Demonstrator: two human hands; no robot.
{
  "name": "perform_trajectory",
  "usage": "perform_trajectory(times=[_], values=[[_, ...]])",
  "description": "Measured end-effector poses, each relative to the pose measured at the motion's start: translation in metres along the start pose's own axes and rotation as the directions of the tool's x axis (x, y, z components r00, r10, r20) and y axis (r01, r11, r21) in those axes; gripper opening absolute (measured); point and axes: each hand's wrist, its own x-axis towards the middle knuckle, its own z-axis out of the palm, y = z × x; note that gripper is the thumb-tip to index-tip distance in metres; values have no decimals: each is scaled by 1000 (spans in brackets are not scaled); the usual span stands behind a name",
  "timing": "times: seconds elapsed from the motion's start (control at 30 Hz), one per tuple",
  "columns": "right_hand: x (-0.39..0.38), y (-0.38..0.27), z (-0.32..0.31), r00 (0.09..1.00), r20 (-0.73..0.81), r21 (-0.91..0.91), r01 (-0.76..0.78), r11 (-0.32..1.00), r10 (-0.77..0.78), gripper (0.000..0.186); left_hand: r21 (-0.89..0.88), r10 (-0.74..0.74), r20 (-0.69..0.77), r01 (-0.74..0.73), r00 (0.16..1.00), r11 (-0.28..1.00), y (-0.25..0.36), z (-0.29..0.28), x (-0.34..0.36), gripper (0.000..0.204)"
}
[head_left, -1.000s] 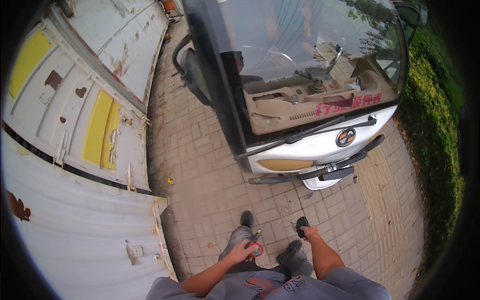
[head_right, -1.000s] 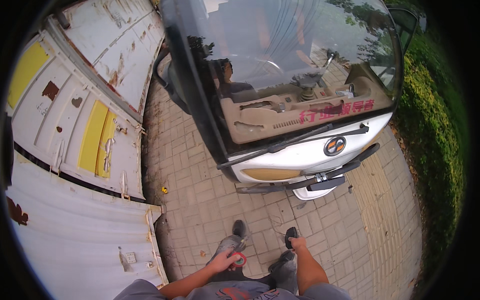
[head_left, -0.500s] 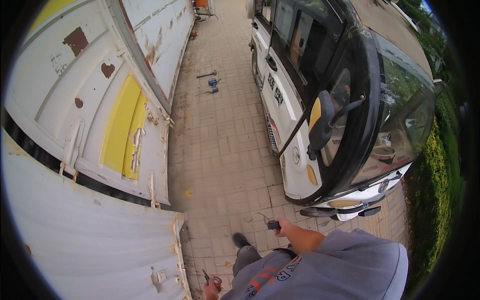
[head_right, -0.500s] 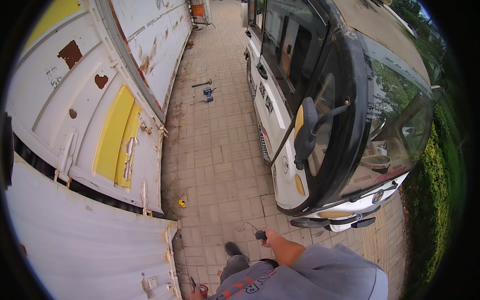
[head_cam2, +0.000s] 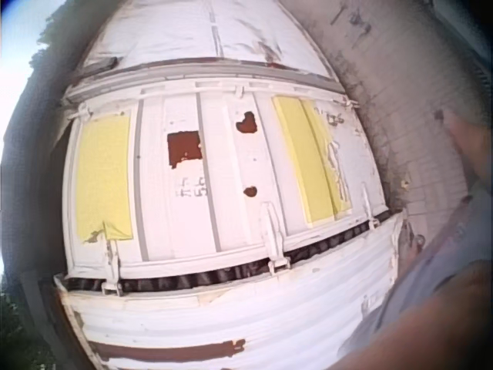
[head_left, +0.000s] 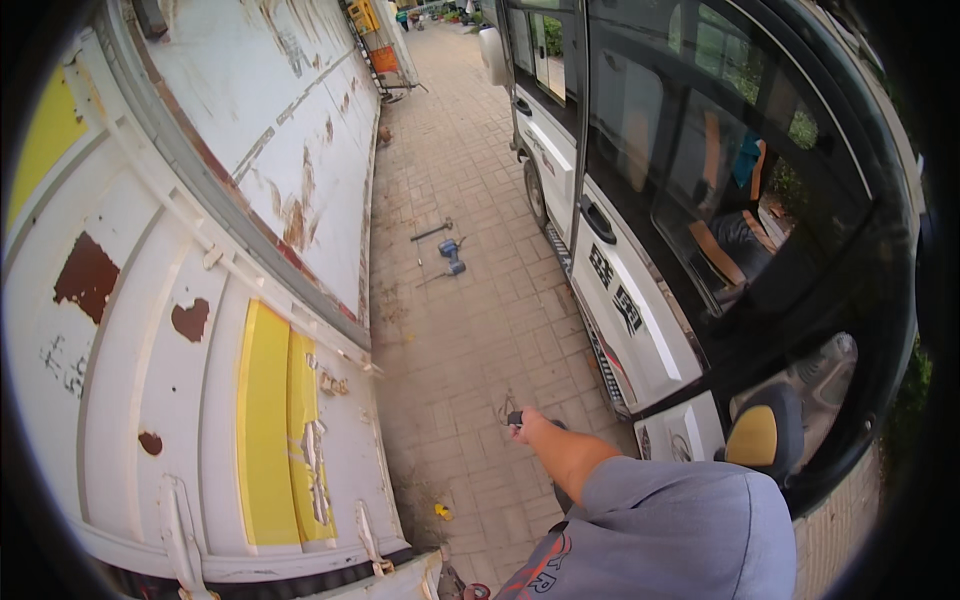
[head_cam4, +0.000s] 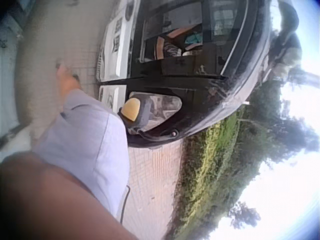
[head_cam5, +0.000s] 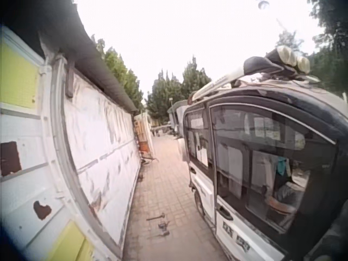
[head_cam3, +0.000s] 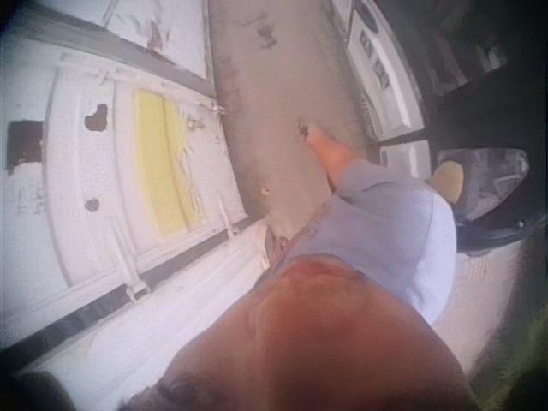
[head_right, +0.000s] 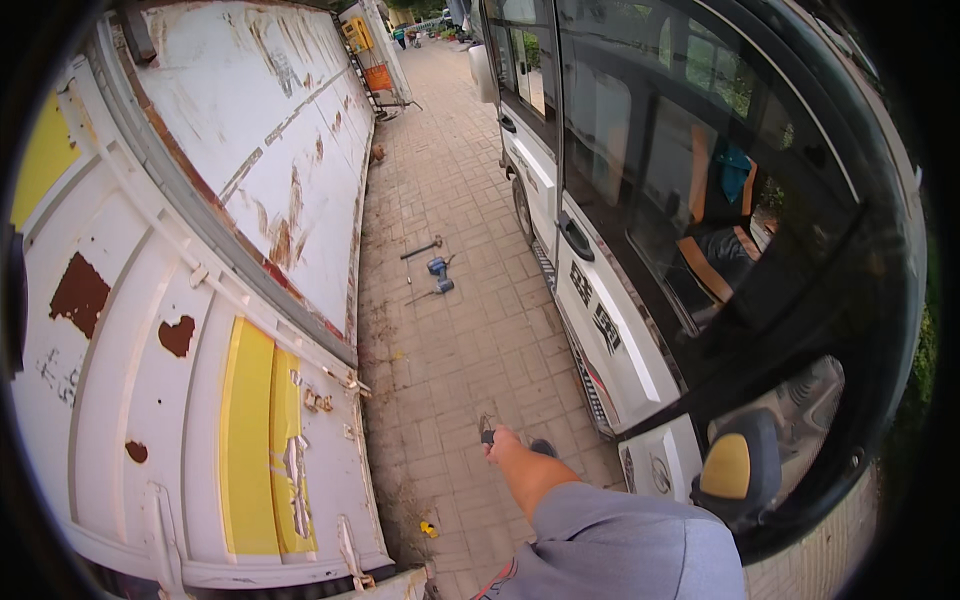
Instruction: The person uses a cordless drill to remove screws from the front of a white three-wheeled vehicle, then routes a black power cable through the front bumper and into the cabin. They connect the cable to an internal harness and secure the LED light bar to the front bumper with zip ties.
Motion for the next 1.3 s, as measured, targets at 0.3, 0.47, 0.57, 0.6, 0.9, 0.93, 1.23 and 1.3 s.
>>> perform_trajectory(times=[0.3, 0.47, 0.57, 0.6, 0.9, 0.93, 1.23, 1.3], values=[[-55, -159, 295, 983, 180, 126, -2, 992, -20, 35, 198, -21, -144, 50, 989, 979, 207, -30, 110, 64], [-19, -210, 368, 994, 102, 105, 38, 994, -49, 36, 256, -91, -254, 157, 963, 954, 263, -48, 194, 67], [20, -238, 388, 995, 8, 26, 104, 994, -104, 35, 299, -129, -296, 220, 946, 928, 303, -68, 256, 69], [33, -239, 392, 993, -9, -22, 113, 993, -114, 34, 303, -141, -297, 233, 944, 924, 320, -75, 273, 69], [121, -284, 534, 999, -16, -17, 28, 999, -29, 27, 228, 301, 205, -345, 931, 910, 556, -145, 411, 33], [121, -284, 560, 999, 11, -23, 53, 998, -53, 29, 264, 304, 208, -352, 930, 898, 568, -154, 432, 39], [67, -373, 709, 957, 274, -153, 147, 977, -101, 33, 496, 459, 433, -630, 776, 597, 703, -171, 556, 75], [39, -401, 691, 897, 355, -280, 370, 886, -263, 32, 541, 409, 453, -609, 792, 580, 728, -158, 583, 69]])
